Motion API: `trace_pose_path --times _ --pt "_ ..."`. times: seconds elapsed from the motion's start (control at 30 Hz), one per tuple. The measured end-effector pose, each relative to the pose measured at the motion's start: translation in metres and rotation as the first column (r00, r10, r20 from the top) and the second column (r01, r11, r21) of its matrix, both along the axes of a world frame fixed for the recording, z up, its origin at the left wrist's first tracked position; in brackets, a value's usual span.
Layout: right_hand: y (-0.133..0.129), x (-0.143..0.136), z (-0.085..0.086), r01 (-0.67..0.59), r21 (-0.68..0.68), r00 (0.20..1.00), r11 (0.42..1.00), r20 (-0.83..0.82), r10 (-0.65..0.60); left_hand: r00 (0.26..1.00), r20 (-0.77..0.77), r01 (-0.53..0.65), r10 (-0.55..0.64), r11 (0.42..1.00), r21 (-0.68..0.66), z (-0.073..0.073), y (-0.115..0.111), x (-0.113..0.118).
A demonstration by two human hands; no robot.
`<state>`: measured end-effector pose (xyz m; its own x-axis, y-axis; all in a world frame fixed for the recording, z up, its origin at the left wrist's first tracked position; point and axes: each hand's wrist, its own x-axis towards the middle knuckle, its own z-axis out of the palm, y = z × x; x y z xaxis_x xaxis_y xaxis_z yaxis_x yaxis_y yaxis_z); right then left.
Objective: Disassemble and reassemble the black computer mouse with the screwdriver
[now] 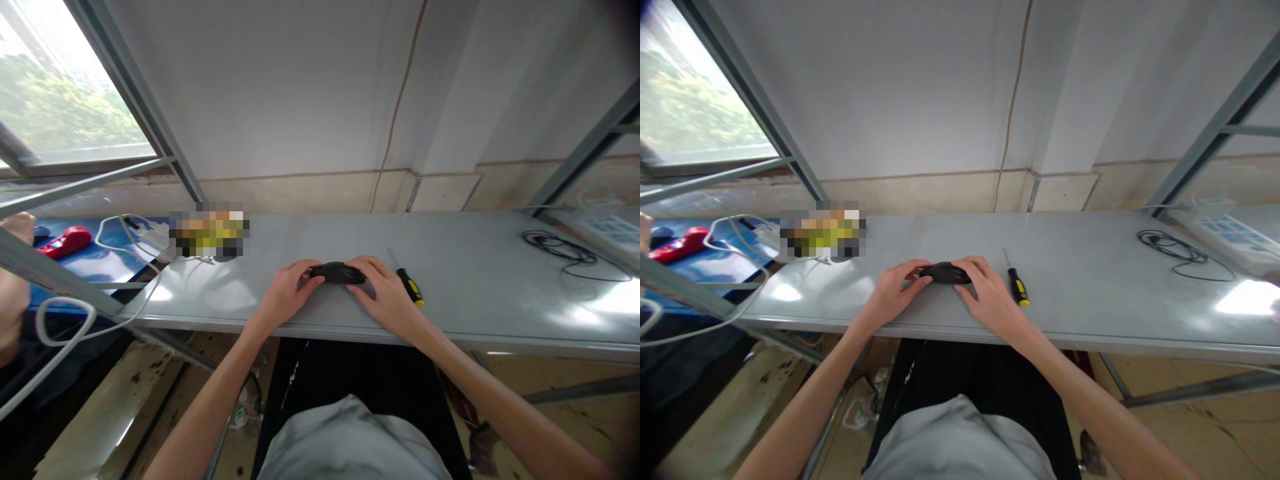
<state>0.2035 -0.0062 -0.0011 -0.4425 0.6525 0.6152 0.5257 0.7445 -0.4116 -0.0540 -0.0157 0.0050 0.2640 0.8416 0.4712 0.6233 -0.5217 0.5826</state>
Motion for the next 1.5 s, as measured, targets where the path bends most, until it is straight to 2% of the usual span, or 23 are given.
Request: trace_pose_path --times 0.33,0.6,0.73,0.87,0.97,1.0,1.07,1.13,1.23,1.37,1.5 --pt "0.000 0.001 0.003 0.034 -0.161 0.993 0.986 -0.106 -0.052 0.997 -0.074 -0.001 0.000 1.000 -0.009 -0.002 0.000 -0.002" --pt "0.002 0.001 0.006 0.055 -0.173 0.994 0.983 -0.083 -0.070 0.989 -0.130 0.066 -0.068 0.998 -0.013 -0.001 -0.003 0.004" --pt "0.002 -0.001 0.005 0.060 -0.168 0.996 0.984 -0.058 -0.071 0.971 -0.233 0.058 -0.059 0.998 -0.011 -0.001 -0.002 0.010" --pt "0.002 0.000 0.015 0.063 -0.165 0.997 0.984 -0.031 -0.069 0.957 -0.279 0.091 -0.084 0.996 0.011 0.001 -0.002 0.015" --pt "0.009 0.013 0.031 0.075 -0.181 0.997 0.981 0.030 -0.070 0.947 -0.316 0.066 -0.053 0.997 0.028 0.003 -0.001 0.022" --pt "0.012 0.020 0.037 0.083 -0.190 0.991 0.978 0.120 -0.060 0.942 -0.334 0.041 -0.025 0.998 0.041 0.004 -0.001 0.025" --pt "0.017 0.039 0.046 0.143 -0.198 0.965 0.970 0.247 -0.092 0.934 -0.356 -0.007 0.030 0.998 0.066 0.005 0.001 0.033" --pt "0.020 0.060 0.050 0.238 -0.244 0.930 0.940 0.335 -0.149 0.930 -0.365 -0.008 0.032 0.998 0.067 0.006 0.005 0.041" --pt "0.019 0.089 0.047 0.354 -0.268 0.874 0.896 0.435 -0.215 0.931 -0.365 0.020 -0.003 0.999 0.044 0.007 0.011 0.053" --pt "0.017 0.107 0.041 0.378 -0.374 0.855 0.847 0.491 -0.165 0.933 -0.358 -0.007 0.017 1.000 0.030 0.008 0.014 0.066" --pt "0.018 0.106 0.037 0.390 -0.327 0.837 0.861 0.515 -0.183 0.922 -0.385 -0.035 0.049 0.998 0.043 0.008 0.013 0.074"
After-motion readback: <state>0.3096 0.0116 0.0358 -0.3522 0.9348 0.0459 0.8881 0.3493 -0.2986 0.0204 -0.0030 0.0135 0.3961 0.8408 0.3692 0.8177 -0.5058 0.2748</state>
